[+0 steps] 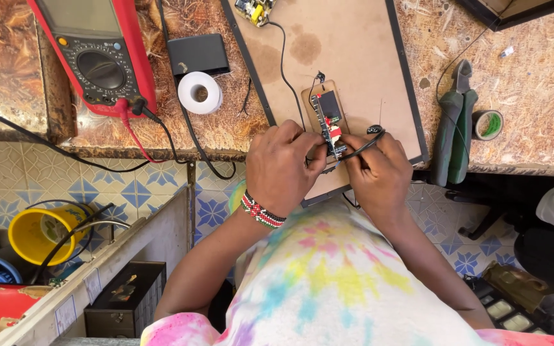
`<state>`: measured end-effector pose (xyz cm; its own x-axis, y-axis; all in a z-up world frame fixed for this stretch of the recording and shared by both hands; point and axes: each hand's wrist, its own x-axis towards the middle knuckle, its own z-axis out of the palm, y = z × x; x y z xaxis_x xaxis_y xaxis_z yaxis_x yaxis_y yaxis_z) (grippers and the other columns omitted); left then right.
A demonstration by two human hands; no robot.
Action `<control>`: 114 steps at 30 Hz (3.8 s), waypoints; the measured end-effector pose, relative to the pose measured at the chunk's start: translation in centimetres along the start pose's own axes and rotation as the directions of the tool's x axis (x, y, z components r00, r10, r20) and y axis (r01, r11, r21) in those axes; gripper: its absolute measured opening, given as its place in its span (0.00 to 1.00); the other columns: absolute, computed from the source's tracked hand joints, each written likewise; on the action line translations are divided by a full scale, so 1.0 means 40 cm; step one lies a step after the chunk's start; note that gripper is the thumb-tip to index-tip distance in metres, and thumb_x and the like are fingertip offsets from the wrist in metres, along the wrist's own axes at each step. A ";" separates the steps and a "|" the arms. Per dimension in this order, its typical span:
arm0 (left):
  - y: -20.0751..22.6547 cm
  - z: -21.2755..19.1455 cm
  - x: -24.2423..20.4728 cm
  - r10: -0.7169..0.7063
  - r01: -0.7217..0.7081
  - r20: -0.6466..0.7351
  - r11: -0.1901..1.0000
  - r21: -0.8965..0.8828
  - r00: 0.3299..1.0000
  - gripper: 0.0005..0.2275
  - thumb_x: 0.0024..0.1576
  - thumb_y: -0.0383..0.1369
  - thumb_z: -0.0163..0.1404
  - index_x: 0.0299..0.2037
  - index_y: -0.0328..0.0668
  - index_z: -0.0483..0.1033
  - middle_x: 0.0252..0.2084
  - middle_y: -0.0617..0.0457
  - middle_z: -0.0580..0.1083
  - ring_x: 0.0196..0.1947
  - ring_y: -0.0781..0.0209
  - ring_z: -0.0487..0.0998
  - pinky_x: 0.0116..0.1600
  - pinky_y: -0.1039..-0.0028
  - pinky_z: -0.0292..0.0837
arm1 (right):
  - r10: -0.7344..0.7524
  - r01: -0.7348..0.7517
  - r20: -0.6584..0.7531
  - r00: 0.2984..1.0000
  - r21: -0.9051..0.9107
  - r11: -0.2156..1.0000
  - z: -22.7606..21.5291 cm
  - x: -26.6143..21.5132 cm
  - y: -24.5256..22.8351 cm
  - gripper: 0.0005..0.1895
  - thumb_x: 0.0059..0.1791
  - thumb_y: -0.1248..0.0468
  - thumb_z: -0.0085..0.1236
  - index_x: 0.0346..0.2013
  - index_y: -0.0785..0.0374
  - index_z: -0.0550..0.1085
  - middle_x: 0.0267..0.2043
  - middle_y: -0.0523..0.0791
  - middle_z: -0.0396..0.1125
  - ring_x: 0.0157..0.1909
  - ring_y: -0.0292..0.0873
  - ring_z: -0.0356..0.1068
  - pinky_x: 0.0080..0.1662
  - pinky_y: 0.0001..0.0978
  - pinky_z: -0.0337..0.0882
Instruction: The person assembles an electronic circuit on a wooden board, connecting wires to a circuit board and a small motor. They then pick up a container of electronic components and use a screwdriver to search through the contents.
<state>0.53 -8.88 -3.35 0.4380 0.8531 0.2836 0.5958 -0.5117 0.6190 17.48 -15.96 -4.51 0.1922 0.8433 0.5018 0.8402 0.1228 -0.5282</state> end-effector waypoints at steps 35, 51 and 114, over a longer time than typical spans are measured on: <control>0.010 -0.014 0.001 -0.093 0.097 0.067 0.994 -0.057 0.993 0.04 0.53 0.37 0.58 0.36 0.54 0.82 0.27 0.58 0.68 0.27 0.53 0.77 0.35 0.67 0.68 | -0.027 0.008 0.189 0.982 0.102 0.995 -0.027 0.010 0.008 0.06 0.52 0.71 0.63 0.41 0.59 0.83 0.39 0.46 0.71 0.42 0.54 0.74 0.44 0.39 0.69; 0.027 -0.051 0.023 0.110 -0.111 0.050 0.994 0.006 0.993 0.02 0.52 0.30 0.57 0.29 0.47 0.82 0.22 0.56 0.71 0.21 0.55 0.73 0.25 0.64 0.61 | 0.075 -0.068 0.138 0.988 -0.052 0.996 -0.030 -0.014 -0.017 0.11 0.50 0.74 0.59 0.43 0.59 0.82 0.46 0.45 0.75 0.49 0.51 0.70 0.51 0.41 0.70; 0.096 -0.091 -0.004 -0.307 0.321 0.104 0.837 -0.444 0.946 0.05 0.54 0.27 0.62 0.39 0.37 0.86 0.29 0.42 0.80 0.18 0.56 0.80 0.23 0.72 0.75 | 0.196 -0.264 0.229 0.953 0.323 0.909 -0.160 0.111 -0.144 0.08 0.49 0.68 0.62 0.42 0.59 0.83 0.28 0.49 0.77 0.27 0.50 0.78 0.29 0.35 0.76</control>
<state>0.30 -10.60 1.66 0.3015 0.9535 0.0017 0.3403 -0.1092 0.9339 16.73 -16.27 5.14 0.2317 0.9480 0.2181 0.5492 0.0575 -0.8337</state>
